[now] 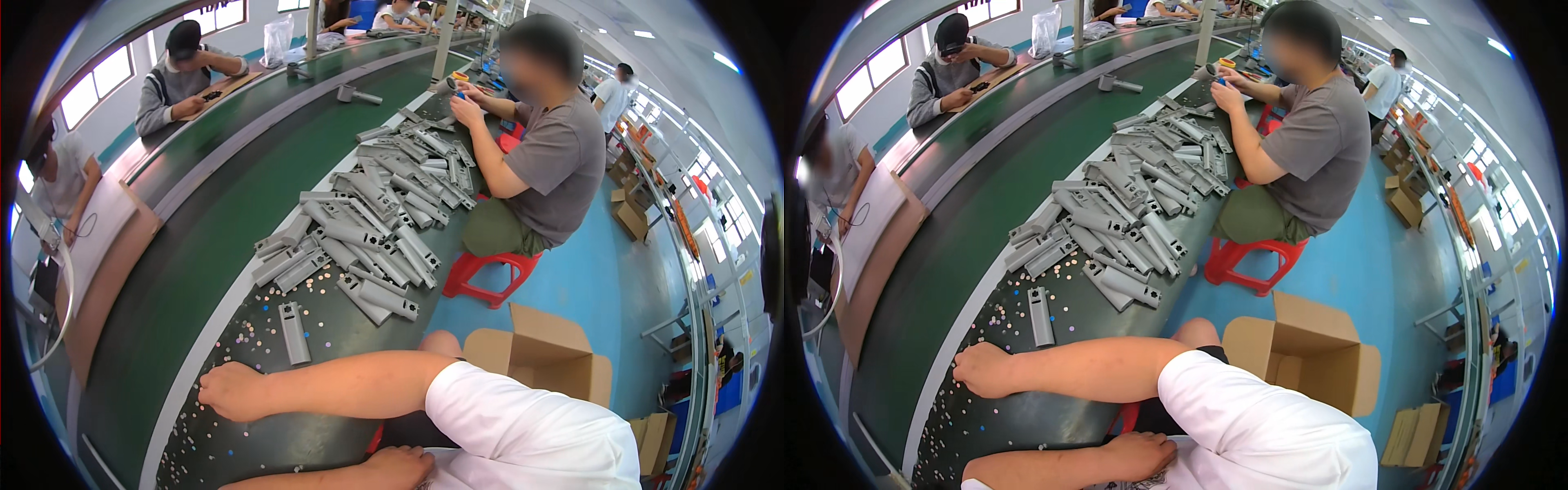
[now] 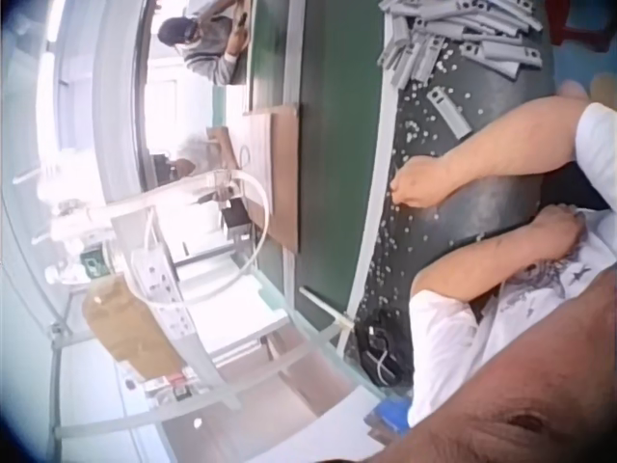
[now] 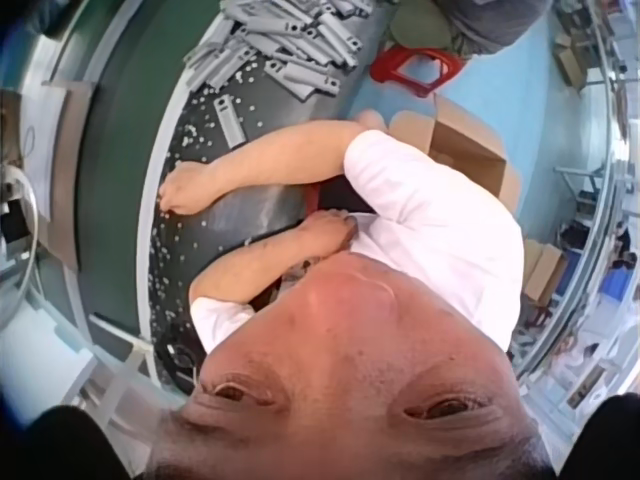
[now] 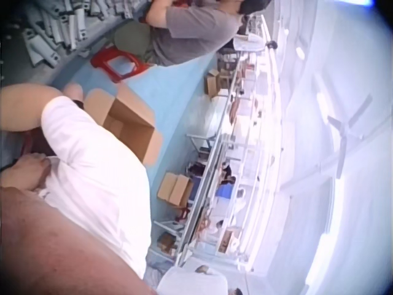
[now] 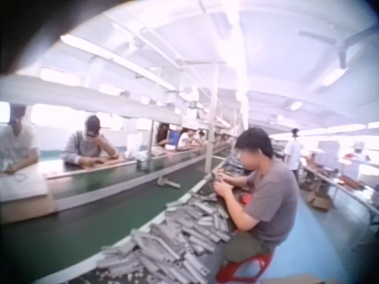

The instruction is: Assemble mechanical parts and internal circuit boards into a handheld electronic device housing.

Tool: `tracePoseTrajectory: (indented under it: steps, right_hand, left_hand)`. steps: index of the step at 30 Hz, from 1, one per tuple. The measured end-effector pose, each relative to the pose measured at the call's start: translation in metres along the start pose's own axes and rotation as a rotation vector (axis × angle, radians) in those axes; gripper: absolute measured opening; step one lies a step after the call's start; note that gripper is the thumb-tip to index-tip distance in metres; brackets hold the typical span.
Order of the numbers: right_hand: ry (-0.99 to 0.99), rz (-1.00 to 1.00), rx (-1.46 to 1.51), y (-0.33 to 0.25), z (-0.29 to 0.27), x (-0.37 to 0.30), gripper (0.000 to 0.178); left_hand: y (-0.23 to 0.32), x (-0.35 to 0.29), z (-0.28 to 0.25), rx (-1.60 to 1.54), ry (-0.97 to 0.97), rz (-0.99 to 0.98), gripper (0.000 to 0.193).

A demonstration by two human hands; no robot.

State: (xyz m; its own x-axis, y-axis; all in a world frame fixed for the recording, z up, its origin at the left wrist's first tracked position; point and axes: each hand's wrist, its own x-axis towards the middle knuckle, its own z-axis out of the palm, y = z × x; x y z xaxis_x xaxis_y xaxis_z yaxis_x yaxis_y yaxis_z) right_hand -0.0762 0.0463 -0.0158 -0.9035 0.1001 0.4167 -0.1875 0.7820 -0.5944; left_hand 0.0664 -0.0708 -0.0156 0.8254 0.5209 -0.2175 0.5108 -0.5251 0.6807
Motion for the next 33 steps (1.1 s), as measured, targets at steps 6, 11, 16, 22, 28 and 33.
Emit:
tracePoseTrajectory:
  steps: [6, 11, 16, 22, 28, 33]
  right_hand:
    - [-0.009, 0.007, 0.023, -0.0006, 0.0008, 0.0029, 0.010]
    - [0.000, 0.006, 0.016, -0.0005, -0.0001, 0.0013, 0.010]
    - [0.013, -0.001, 0.013, -0.0009, 0.0014, 0.0013, 0.009]
    - [0.030, -0.024, 0.003, 0.0019, 0.0053, 0.0003, 0.006]
    - [0.038, -0.026, 0.006, 0.0018, 0.0050, 0.0007, 0.007]
    - [0.019, -0.012, 0.013, 0.0001, 0.0031, 0.0007, 0.007]
  left_hand:
    - [-0.0021, -0.0010, 0.0001, -0.009, -0.022, -0.015, 0.030]
    - [-0.0018, 0.0001, 0.0012, -0.017, -0.007, -0.012, 0.030]
    - [-0.0011, 0.0004, 0.0029, -0.014, -0.004, -0.018, 0.030]
    - [-0.0001, 0.0007, 0.0002, -0.017, -0.016, -0.026, 0.031]
    - [-0.0001, 0.0010, -0.0008, -0.026, -0.028, -0.032, 0.031]
    - [-0.0012, 0.0011, 0.0012, -0.017, -0.031, -0.026, 0.031]
